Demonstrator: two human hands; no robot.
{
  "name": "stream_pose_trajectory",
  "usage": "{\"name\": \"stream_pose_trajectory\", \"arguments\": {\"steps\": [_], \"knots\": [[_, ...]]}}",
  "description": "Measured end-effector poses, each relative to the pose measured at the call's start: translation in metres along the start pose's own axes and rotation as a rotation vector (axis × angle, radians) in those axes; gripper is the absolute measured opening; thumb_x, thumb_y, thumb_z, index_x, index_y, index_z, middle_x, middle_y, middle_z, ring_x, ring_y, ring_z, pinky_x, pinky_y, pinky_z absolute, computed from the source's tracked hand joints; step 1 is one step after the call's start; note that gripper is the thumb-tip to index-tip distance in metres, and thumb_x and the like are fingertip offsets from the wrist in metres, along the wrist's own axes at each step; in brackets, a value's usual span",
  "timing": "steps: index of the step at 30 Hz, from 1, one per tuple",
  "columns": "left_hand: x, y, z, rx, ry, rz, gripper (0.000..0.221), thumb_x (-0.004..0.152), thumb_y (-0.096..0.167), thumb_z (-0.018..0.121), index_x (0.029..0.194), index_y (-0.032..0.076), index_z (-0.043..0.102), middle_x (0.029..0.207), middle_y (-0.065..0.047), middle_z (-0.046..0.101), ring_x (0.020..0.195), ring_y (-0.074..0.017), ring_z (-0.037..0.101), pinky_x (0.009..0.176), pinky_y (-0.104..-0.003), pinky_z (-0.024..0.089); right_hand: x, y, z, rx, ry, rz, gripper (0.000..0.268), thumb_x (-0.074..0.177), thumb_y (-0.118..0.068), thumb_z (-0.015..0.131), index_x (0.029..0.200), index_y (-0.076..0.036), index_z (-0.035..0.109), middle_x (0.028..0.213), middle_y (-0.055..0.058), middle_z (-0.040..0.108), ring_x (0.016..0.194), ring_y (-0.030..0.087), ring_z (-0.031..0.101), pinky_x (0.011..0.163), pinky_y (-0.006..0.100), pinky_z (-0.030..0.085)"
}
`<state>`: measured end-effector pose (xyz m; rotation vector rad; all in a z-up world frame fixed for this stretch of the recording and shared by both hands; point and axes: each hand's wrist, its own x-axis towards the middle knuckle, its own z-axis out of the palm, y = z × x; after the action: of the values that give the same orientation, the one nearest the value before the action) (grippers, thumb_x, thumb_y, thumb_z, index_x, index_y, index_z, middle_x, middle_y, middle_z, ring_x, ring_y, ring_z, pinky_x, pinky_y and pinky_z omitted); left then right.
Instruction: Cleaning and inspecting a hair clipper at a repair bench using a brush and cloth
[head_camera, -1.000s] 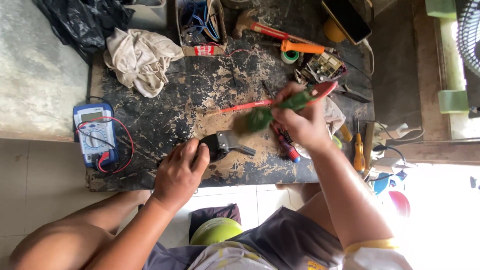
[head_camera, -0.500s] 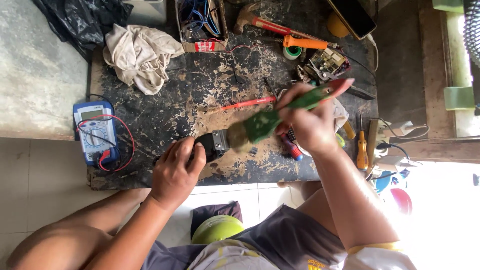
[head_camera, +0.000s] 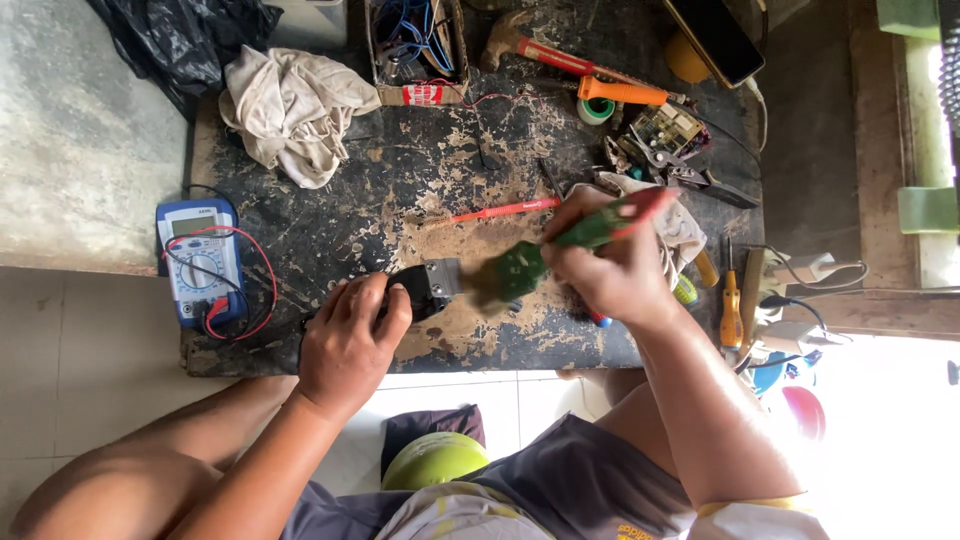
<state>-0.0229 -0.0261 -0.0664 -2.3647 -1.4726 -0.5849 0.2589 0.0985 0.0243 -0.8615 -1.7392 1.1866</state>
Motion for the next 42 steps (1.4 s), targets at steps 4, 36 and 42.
{"name": "stream_pose_trajectory", "arguments": {"steps": [4, 36, 42], "knots": [[0.011, 0.013, -0.015, -0.317, -0.140, -0.356, 0.046, 0.079, 0.014, 0.081, 0.116, 0.006, 0.055, 0.105, -0.015, 0.062, 0.068, -0.0336, 0.074, 0.063, -0.050, 0.063, -0.001, 0.007, 0.000, -0.041, 0.051, -0.038, 0.010, 0.079, 0.003, 0.065, 0.088, 0.007, 0.067, 0.066, 0.017, 0.062, 0.050, 0.021, 0.060, 0.047, 0.029, 0.052], [0.030, 0.039, -0.030, -1.822, -0.173, -1.320, 0.047, 0.081, 0.005, 0.076, 0.119, 0.001, 0.047, 0.098, -0.026, 0.063, 0.071, -0.0397, 0.075, 0.064, -0.052, 0.069, -0.030, 0.006, 0.063, -0.338, 0.153, -0.355, 0.014, 0.082, -0.008, 0.082, 0.089, -0.004, 0.070, 0.078, 0.015, 0.072, 0.059, 0.033, 0.068, 0.055, 0.036, 0.054], [0.025, 0.030, -0.023, -1.764, -0.075, -1.390, 0.051, 0.079, 0.007, 0.080, 0.116, -0.001, 0.046, 0.097, -0.024, 0.062, 0.070, -0.0434, 0.075, 0.064, -0.055, 0.065, 0.008, 0.042, 0.004, -0.754, 0.249, -0.414, 0.024, 0.094, -0.009, 0.074, 0.116, -0.001, 0.072, 0.090, 0.022, 0.068, 0.078, 0.046, 0.067, 0.066, 0.051, 0.053]]}}
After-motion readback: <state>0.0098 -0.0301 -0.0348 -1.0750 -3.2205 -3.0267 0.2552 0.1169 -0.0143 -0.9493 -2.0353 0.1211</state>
